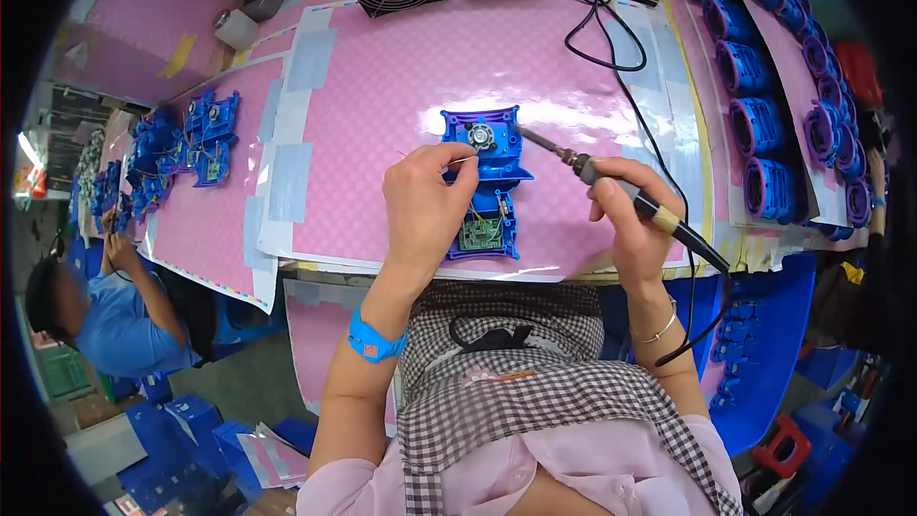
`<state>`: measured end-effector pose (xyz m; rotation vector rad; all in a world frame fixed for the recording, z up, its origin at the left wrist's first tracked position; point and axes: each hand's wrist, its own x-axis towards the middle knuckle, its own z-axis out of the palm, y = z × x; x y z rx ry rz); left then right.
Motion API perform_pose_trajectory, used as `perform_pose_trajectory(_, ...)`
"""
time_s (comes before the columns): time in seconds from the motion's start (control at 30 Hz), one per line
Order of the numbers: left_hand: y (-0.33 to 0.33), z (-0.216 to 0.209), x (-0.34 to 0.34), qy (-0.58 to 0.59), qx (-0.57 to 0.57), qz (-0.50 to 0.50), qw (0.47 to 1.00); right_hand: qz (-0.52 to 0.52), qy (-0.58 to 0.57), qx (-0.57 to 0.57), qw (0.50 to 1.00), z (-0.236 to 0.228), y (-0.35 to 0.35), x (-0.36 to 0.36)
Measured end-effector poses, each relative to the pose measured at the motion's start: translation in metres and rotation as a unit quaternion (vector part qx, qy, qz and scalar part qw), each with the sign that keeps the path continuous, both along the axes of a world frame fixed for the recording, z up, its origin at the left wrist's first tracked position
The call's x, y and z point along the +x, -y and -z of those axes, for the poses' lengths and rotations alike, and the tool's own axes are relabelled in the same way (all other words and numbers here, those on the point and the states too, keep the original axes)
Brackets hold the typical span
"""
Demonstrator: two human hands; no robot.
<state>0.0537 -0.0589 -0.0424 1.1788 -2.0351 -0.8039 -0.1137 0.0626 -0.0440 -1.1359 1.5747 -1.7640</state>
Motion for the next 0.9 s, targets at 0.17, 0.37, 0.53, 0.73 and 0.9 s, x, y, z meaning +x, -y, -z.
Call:
perform_pose_trajectory(0.17, 0.000, -0.003, 0.002, -0.004, 0.002, 0.020, 1.000, 0.059, 0.055, 0.003, 0.997, -0.006, -0.008, -0.006)
perform_pose_trajectory(0.37, 0.008, 0.013, -0.023, -0.030, -0.048, 0.063, 0.996, 0.148, 0.054, -0.059, 0.986, -0.007, -0.028, -0.035)
perform_pose_trajectory(0.53, 0.009, -0.010, -0.057, 0.012, -0.020, 0.081, 0.996, 0.275, 0.000, -0.170, 0.946, -0.038, -0.042, -0.078)
perform_pose_trajectory(0.73, -0.027, -0.036, 0.016, 0.103, -0.057, 0.018, 0.993, 0.516, -0.285, -0.038, 0.807, -0.046, -0.051, -0.155)
perform_pose_trajectory(0.9, 0.015, 0.011, 0.052, 0.264, -0.082, 0.162, 0.947, 0.378, -0.435, -0.011, 0.818, 0.015, -0.075, -0.310)
